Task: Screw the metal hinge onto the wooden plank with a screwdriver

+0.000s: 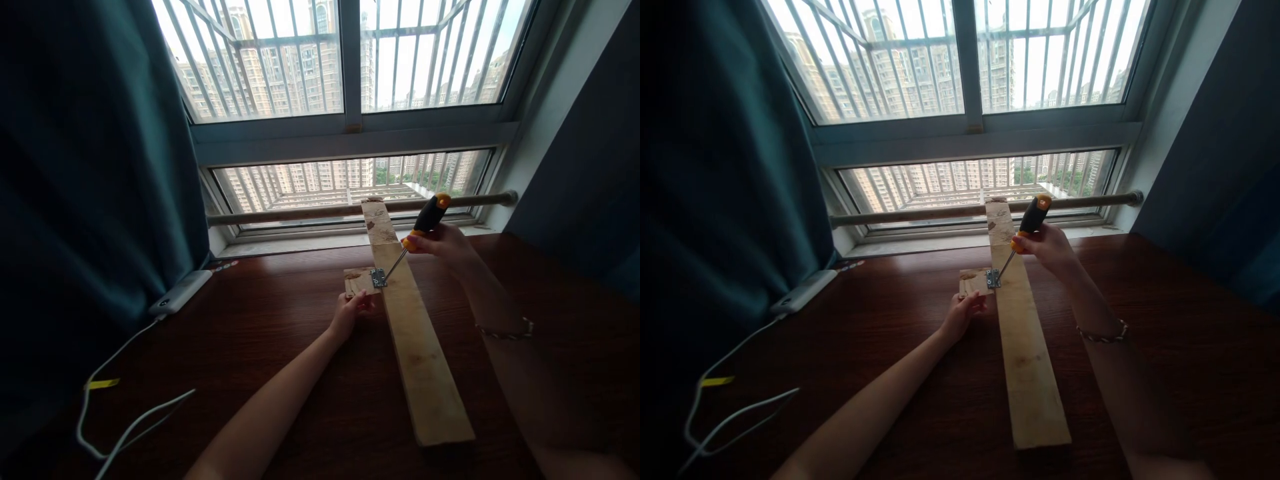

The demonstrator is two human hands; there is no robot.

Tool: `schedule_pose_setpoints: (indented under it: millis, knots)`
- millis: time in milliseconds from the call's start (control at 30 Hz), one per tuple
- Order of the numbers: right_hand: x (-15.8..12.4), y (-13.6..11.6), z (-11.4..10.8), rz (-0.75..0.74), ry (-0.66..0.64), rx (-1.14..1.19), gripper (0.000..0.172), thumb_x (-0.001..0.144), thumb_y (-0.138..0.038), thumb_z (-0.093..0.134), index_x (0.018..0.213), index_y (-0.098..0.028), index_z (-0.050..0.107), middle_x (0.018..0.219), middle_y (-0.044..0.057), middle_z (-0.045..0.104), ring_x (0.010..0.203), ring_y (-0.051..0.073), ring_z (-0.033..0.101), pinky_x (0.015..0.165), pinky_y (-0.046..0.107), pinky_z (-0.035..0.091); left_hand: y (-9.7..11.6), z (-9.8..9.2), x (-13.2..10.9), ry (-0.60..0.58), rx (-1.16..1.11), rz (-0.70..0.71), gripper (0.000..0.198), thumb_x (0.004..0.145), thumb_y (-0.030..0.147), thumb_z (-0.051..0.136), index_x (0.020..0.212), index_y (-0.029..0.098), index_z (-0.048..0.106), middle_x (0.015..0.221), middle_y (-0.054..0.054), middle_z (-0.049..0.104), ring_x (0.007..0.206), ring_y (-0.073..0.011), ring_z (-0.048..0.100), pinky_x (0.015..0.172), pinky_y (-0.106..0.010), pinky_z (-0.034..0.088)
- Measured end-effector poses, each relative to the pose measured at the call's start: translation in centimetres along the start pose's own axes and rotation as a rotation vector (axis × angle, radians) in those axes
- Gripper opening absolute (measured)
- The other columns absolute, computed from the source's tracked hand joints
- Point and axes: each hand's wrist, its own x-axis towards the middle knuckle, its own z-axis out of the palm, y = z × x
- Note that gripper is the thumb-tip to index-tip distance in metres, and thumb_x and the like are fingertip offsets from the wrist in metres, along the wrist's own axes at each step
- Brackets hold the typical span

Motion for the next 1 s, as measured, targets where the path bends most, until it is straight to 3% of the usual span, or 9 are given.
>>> schedule_pose_setpoints:
  millis: [400,733,1000]
  knots:
    - [-0.2,-0.2,-0.1,-0.009,0.01,0.005,0.043,0.049,-0.04,0.082,0.075,-0.013,0.062,0.073,0.005,0.068,0.073,0.026,0.066,0.064,0.038,0.059,0.0,0.1,0.0,0.015,0.014,-0.003,0.029,0.067,0.037,0.067,0.075,0.01,0.061,0.067,-0.005,0.062,0.055,-0.0129,0.056,0.056,-0.028,0.047]
    - [0.0,0.5,-0.2,-0.079,-0.003,-0.086,0.039,0.056,-0.042,0.079,0.079,-0.014,0.063,0.077,0.007,0.068,0.077,0.028,0.066,0.069,0.041,0.057,-0.3,-0.1,0.0,-0.002,0.014,0.011,0.027,0.069,0.036,0.065,0.076,0.01,0.061,0.066,-0.004,0.061,0.056,-0.0125,0.056,0.057,-0.028,0.046]
    - [-1.7,-1.1,1.1,-0.189,-0.272,-0.043,0.032,0.067,-0.038,0.071,0.085,-0.015,0.06,0.089,0.01,0.067,0.08,0.025,0.064,0.067,0.037,0.055,-0.2,-0.1,0.0,-0.015,0.019,0.005,0.025,0.071,0.035,0.064,0.075,0.01,0.061,0.066,-0.004,0.061,0.056,-0.0127,0.056,0.056,-0.027,0.046]
